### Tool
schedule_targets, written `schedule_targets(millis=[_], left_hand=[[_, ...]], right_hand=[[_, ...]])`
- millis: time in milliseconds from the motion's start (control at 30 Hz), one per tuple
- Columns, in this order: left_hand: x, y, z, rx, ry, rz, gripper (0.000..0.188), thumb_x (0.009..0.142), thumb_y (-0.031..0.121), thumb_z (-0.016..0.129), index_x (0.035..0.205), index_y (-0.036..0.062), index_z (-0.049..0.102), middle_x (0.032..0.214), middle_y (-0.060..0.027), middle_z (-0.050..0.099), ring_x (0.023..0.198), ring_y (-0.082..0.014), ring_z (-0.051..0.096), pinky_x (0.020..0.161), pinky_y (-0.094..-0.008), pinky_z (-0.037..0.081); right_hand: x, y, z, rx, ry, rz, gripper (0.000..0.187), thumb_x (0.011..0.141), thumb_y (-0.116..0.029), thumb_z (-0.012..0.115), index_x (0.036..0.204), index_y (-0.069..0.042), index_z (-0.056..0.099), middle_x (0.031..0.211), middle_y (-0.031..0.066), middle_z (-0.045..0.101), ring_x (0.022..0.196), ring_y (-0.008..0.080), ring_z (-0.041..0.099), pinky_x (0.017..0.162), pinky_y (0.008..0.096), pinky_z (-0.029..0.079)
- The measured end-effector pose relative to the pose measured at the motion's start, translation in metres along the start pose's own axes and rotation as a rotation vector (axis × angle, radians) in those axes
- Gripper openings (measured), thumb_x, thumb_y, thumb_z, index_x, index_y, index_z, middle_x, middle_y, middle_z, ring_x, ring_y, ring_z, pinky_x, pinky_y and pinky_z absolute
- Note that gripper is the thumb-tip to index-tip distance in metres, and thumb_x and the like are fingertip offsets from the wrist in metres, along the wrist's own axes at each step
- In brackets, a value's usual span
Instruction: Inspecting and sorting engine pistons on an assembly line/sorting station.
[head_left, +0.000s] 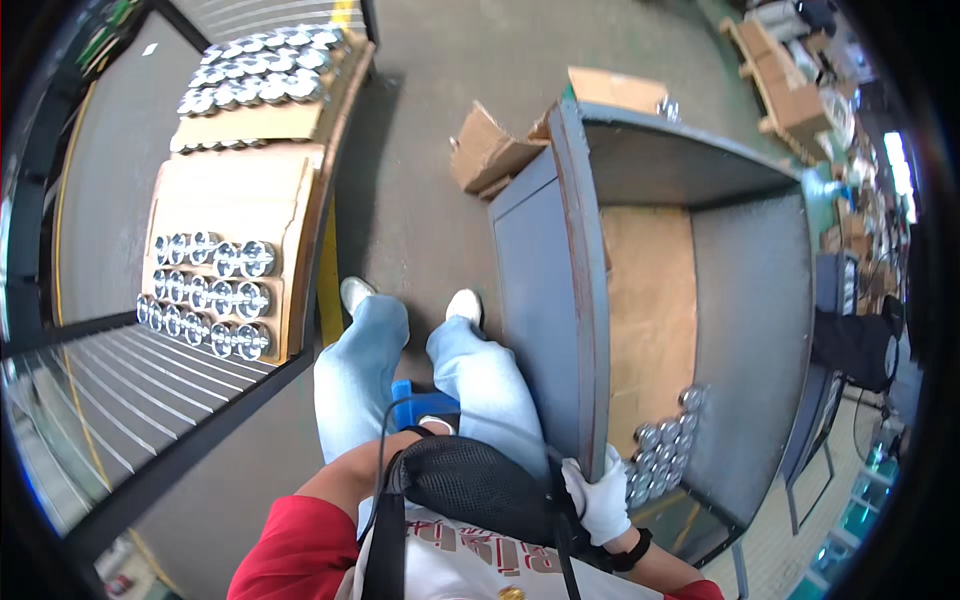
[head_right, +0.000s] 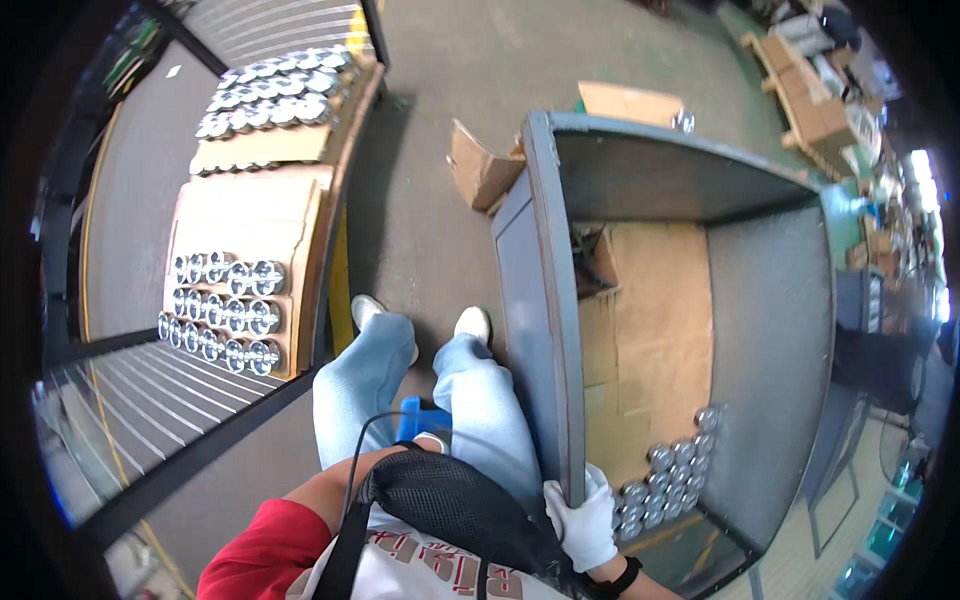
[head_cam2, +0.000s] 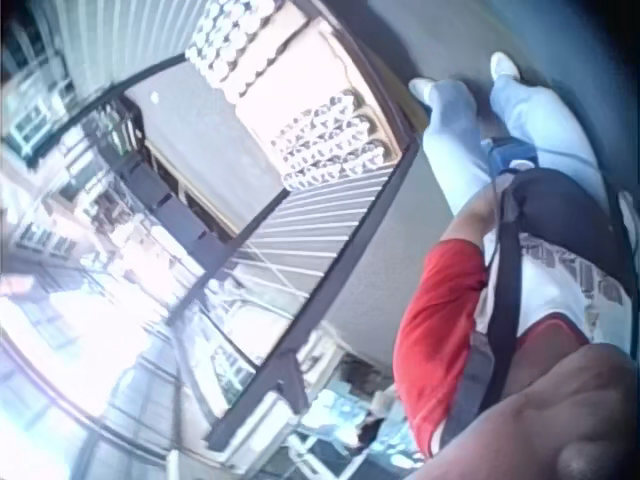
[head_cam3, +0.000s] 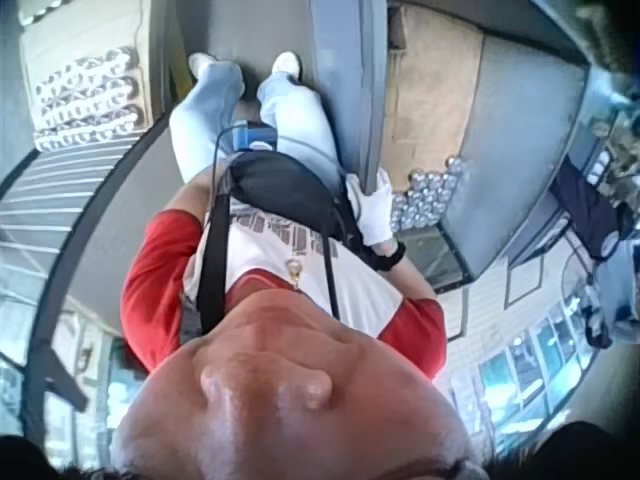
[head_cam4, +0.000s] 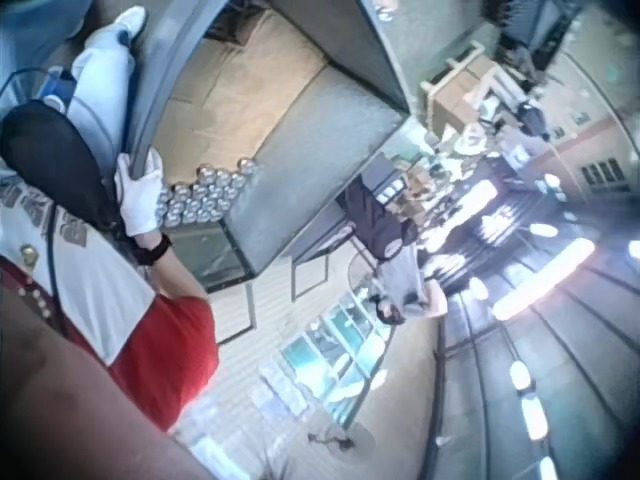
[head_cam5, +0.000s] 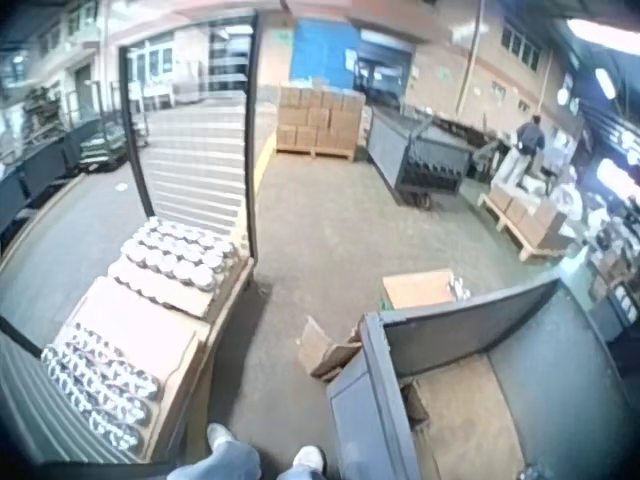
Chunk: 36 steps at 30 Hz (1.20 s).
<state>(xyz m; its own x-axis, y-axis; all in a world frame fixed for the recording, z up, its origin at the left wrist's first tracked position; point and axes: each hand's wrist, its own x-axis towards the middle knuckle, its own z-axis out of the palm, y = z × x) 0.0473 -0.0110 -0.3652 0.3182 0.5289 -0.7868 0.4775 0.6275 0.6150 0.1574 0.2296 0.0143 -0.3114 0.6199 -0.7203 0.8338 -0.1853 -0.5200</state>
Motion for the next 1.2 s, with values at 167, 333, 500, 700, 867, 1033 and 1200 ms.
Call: schedule_targets(millis=[167,333,500,700,867,1033,1200], left_hand=[[-0.105,0.097,-0.092,0.180,0.191,-0.080,0.048,0.081,0.034,0.064,0.121,0.0064,0.069,0.120,-0.0184,0.070,0.111,-0.0312,0.068,0.092,-0.0421,0.052],[-0.235,0.134,-0.078,-0.238,0.575,0.138,0.071,0.081,0.048,0.071,0.138,0.0079,0.058,0.127,-0.0175,0.067,0.110,-0.0361,0.066,0.096,-0.0441,0.050],[-0.308,0.185,0.008,-0.584,0.413,0.688,0.061,0.103,0.039,0.057,0.150,0.0034,0.043,0.143,-0.0080,0.055,0.129,-0.0172,0.050,0.109,-0.0299,0.038],[-0.310,0.207,0.072,-0.617,0.299,0.982,0.058,0.107,0.037,0.046,0.151,0.0000,0.039,0.159,-0.0107,0.037,0.150,-0.0210,0.026,0.124,-0.0339,0.015],[-0.370,0.214,0.093,-0.526,0.437,0.953,0.056,0.107,0.034,0.049,0.149,-0.0019,0.041,0.157,-0.0148,0.038,0.148,-0.0262,0.029,0.122,-0.0377,0.019],[-0.405,0.228,0.081,-0.153,0.445,0.933,0.058,0.100,0.016,0.057,0.151,-0.0024,0.037,0.156,-0.0209,0.037,0.147,-0.0302,0.030,0.120,-0.0415,0.022],[-0.424,0.252,0.094,0.130,0.784,0.883,0.088,0.066,-0.006,0.075,0.147,0.0056,0.045,0.153,-0.0320,0.034,0.127,-0.0474,0.056,0.097,-0.0404,0.052]], right_hand=[[0.006,0.013,0.006,-0.031,0.095,-0.415,0.029,0.087,-0.012,0.074,0.109,0.004,0.067,0.094,0.0086,0.072,0.085,0.0147,0.065,0.079,0.0319,0.053],[0.044,0.058,-0.006,0.384,-0.178,-0.452,0.040,0.087,-0.003,0.071,0.126,0.001,0.061,0.113,0.0056,0.068,0.098,0.0172,0.063,0.091,0.0321,0.050],[-0.011,0.042,-0.042,0.098,-0.483,-0.491,0.055,0.094,-0.019,0.068,0.139,0.008,0.051,0.131,0.0154,0.062,0.117,0.0236,0.058,0.103,0.0352,0.046],[-0.080,0.062,-0.066,-0.479,0.021,-0.985,0.058,0.092,-0.024,0.073,0.137,0.007,0.052,0.133,0.0220,0.060,0.121,0.0313,0.058,0.106,0.0374,0.044],[-0.129,0.126,-0.065,-0.399,-0.315,-1.001,0.053,0.094,-0.017,0.069,0.140,0.004,0.051,0.136,0.0229,0.058,0.123,0.0320,0.058,0.107,0.0386,0.044],[-0.156,0.190,-0.039,0.067,-0.089,-0.885,0.055,0.087,-0.003,0.067,0.139,0.006,0.050,0.129,0.0171,0.061,0.118,0.0254,0.062,0.102,0.0360,0.048],[-0.143,0.175,-0.061,0.494,-0.459,-0.510,0.045,0.102,-0.014,0.055,0.143,0.003,0.046,0.133,0.0175,0.061,0.120,0.0201,0.060,0.105,0.0317,0.045]])
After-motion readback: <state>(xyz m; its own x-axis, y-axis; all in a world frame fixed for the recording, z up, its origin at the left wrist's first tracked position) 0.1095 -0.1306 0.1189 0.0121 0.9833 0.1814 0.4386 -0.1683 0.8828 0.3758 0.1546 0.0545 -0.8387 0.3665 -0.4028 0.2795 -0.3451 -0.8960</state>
